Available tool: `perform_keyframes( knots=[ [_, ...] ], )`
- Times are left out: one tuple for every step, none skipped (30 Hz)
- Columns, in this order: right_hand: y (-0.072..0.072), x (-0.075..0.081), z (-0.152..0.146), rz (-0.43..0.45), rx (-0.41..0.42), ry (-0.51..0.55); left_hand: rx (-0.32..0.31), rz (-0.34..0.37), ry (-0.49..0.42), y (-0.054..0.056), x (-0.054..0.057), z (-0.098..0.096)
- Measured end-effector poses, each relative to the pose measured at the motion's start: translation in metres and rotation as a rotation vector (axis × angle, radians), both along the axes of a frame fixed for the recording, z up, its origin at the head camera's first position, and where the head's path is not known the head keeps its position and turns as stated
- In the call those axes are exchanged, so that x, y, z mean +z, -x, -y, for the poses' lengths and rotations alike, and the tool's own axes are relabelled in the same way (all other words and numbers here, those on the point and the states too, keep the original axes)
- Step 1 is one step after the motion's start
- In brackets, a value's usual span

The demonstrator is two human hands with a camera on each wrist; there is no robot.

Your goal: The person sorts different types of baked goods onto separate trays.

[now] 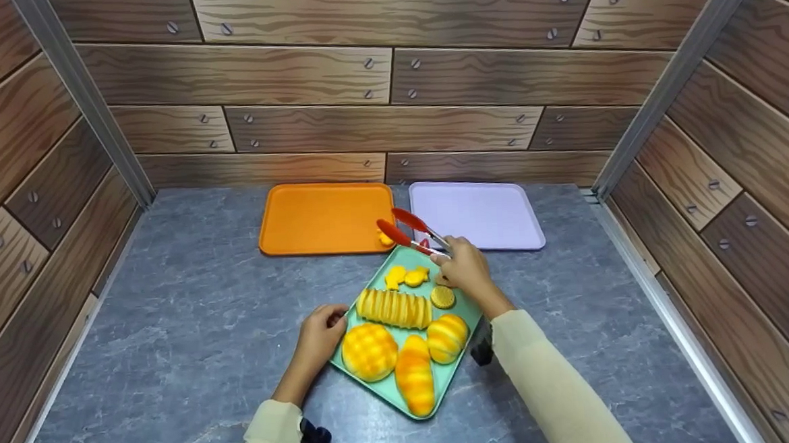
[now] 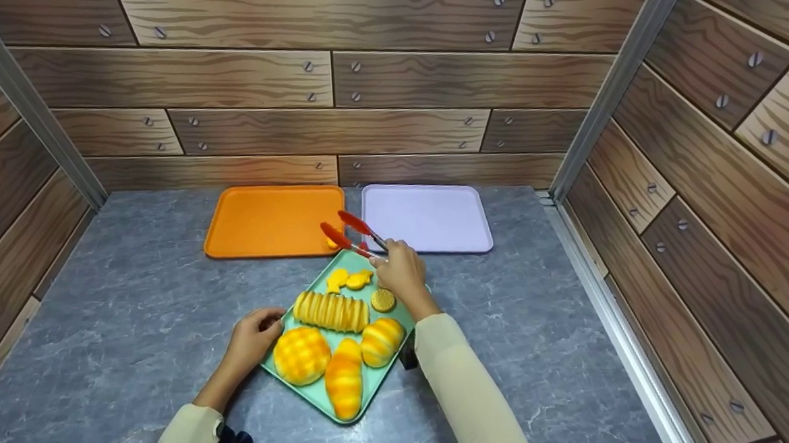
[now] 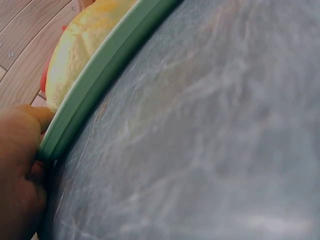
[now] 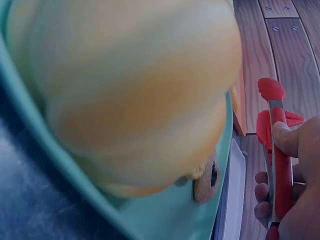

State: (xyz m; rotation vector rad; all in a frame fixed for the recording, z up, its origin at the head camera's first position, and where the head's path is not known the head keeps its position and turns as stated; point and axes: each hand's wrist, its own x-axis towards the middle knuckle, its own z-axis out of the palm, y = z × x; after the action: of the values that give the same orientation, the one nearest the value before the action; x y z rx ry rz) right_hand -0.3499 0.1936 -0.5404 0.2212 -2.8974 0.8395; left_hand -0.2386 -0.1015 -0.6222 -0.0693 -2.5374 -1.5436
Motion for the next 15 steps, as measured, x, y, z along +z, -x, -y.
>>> perform_keyframes(
  knots=[
    [-0.002, 0.001, -0.002, 0.000, -0.003, 0.003, 0.002, 0.002, 0.002, 0.000, 0.000, 0.000],
    [-0.005, 0.001, -0.005, 0.000, -0.004, 0.006, 0.005, 0.004, 0.005, 0.000, 0.000, 0.000],
    [-0.008, 0.002, -0.008, 0.002, -0.005, 0.016, 0.002, -0.002, 0.007, 0.000, 0.000, 0.000],
    [-0.012, 0.003, -0.011, 0.003, -0.004, 0.024, 0.004, 0.001, 0.003, 0.000, 0.000, -0.001],
    [-0.015, 0.003, -0.015, 0.002, -0.004, 0.027, 0.005, 0.001, 0.000, 0.000, 0.000, -0.001],
    [-0.019, 0.004, -0.018, 0.001, -0.004, 0.028, 0.005, 0.001, -0.003, 0.000, 0.000, -0.001],
    [-0.024, 0.004, -0.022, 0.001, -0.003, 0.032, 0.004, 0.000, -0.006, 0.000, 0.000, -0.001],
    [-0.028, 0.003, -0.026, -0.002, -0.004, 0.033, 0.002, -0.001, -0.004, 0.000, 0.000, -0.001],
    [-0.033, 0.003, -0.030, -0.005, -0.008, 0.030, 0.000, -0.003, -0.004, 0.001, 0.000, -0.001],
    [-0.037, 0.002, -0.034, -0.012, -0.009, 0.024, 0.001, 0.000, -0.007, 0.001, 0.000, -0.001],
    [-0.042, 0.001, -0.038, -0.018, -0.014, 0.022, -0.002, -0.003, -0.006, 0.001, -0.001, -0.001],
    [-0.046, 0.000, -0.042, -0.023, -0.017, 0.019, -0.004, -0.006, -0.006, 0.001, -0.001, 0.000],
    [-0.050, -0.001, -0.046, -0.028, -0.021, 0.017, -0.006, -0.008, -0.004, 0.001, -0.001, 0.000],
    [-0.054, -0.002, -0.050, -0.036, -0.025, 0.014, -0.007, -0.010, -0.002, 0.001, -0.001, 0.000],
    [-0.058, -0.003, -0.053, -0.043, -0.028, 0.019, -0.007, -0.009, -0.003, 0.000, -0.001, 0.000]
  ],
)
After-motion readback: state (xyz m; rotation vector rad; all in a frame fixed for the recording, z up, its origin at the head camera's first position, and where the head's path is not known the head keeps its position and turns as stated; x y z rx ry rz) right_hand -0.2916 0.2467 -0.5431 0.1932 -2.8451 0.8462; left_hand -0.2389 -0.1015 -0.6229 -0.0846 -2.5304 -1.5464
